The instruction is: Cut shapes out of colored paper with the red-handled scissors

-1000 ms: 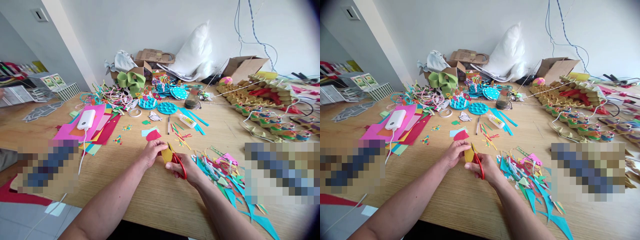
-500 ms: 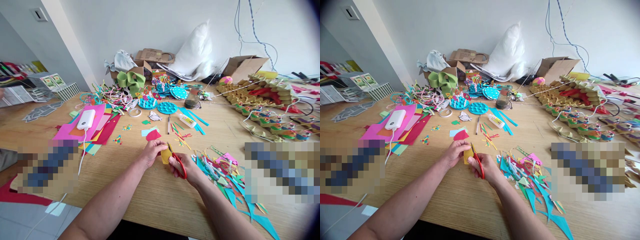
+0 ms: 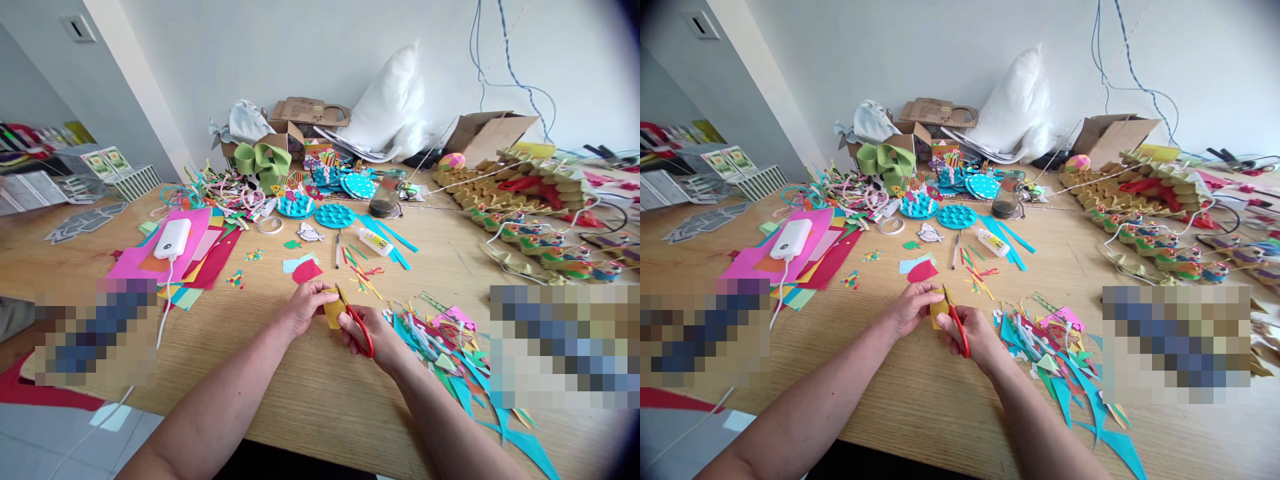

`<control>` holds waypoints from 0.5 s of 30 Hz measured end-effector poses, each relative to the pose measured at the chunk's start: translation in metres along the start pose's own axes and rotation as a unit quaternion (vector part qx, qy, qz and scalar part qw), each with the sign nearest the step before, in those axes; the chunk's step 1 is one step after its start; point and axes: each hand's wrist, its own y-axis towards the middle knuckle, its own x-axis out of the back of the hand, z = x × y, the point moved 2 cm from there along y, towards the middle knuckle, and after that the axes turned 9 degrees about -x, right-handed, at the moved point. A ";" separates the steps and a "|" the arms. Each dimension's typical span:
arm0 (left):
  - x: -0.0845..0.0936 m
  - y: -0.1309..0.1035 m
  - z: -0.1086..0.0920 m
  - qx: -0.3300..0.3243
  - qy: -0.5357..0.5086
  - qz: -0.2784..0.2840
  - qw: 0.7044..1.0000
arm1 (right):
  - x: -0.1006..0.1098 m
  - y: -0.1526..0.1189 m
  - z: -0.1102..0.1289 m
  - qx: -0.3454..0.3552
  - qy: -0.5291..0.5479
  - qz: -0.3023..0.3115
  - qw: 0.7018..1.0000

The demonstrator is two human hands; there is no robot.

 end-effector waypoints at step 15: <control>0.003 0.002 0.000 -0.013 -0.018 -0.010 1.000 | 0.001 0.001 -0.002 0.000 -0.007 0.001 1.000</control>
